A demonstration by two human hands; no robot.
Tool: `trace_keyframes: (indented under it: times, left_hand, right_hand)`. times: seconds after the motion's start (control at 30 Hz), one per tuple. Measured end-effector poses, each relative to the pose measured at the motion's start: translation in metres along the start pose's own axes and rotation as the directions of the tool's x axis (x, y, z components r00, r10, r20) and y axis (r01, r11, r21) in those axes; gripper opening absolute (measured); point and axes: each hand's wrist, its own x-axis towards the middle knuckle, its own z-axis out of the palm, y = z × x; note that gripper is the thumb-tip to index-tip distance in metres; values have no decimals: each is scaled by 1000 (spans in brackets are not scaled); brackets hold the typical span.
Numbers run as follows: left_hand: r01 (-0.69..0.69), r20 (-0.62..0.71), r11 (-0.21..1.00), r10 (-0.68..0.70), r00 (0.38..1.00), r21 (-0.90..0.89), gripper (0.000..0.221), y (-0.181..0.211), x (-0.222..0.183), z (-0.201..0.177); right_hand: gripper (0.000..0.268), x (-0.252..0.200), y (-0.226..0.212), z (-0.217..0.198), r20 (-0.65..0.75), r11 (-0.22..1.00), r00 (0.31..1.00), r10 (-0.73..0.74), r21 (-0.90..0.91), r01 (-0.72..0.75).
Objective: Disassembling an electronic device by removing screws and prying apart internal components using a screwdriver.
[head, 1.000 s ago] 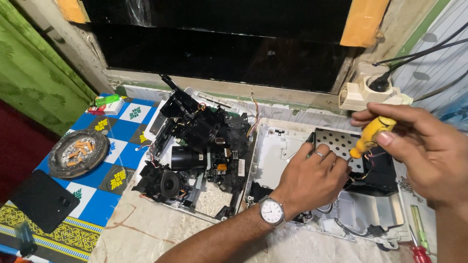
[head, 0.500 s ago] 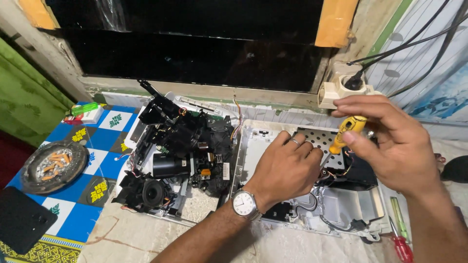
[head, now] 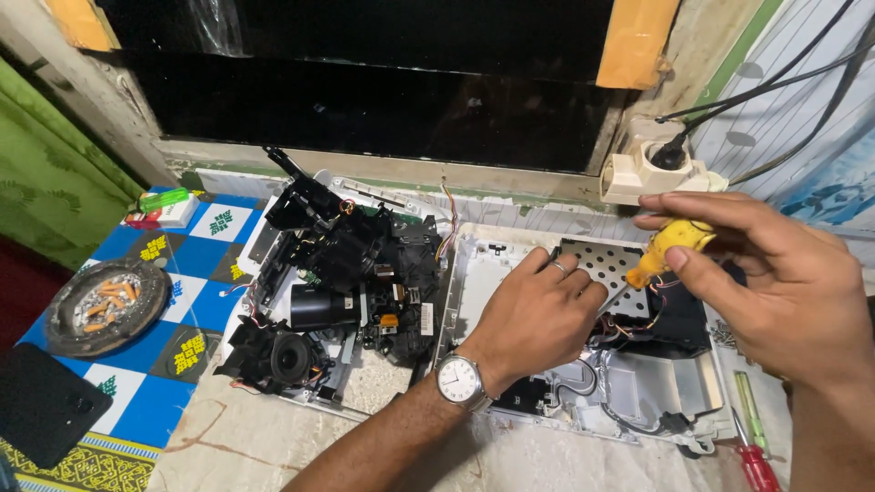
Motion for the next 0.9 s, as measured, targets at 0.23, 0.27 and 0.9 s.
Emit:
trace_keyframes:
  times: [0.23, 0.27, 0.9]
  left_hand:
    - [20, 44, 999, -18, 999, -29, 6, 0, -2, -2]
    - [31, 62, 999, -29, 998, -39, 6, 0, -2, -3]
    - [309, 743, 944, -121, 658, -119, 29, -3, 10, -32]
  right_hand:
    - [37, 0, -2, -1, -20, 1000, 1000, -23, -8, 23]
    - [36, -1, -3, -1, -22, 999, 999, 33, -4, -33]
    - [38, -11, 26, -6, -162, 934, 987, 4, 353, 54]
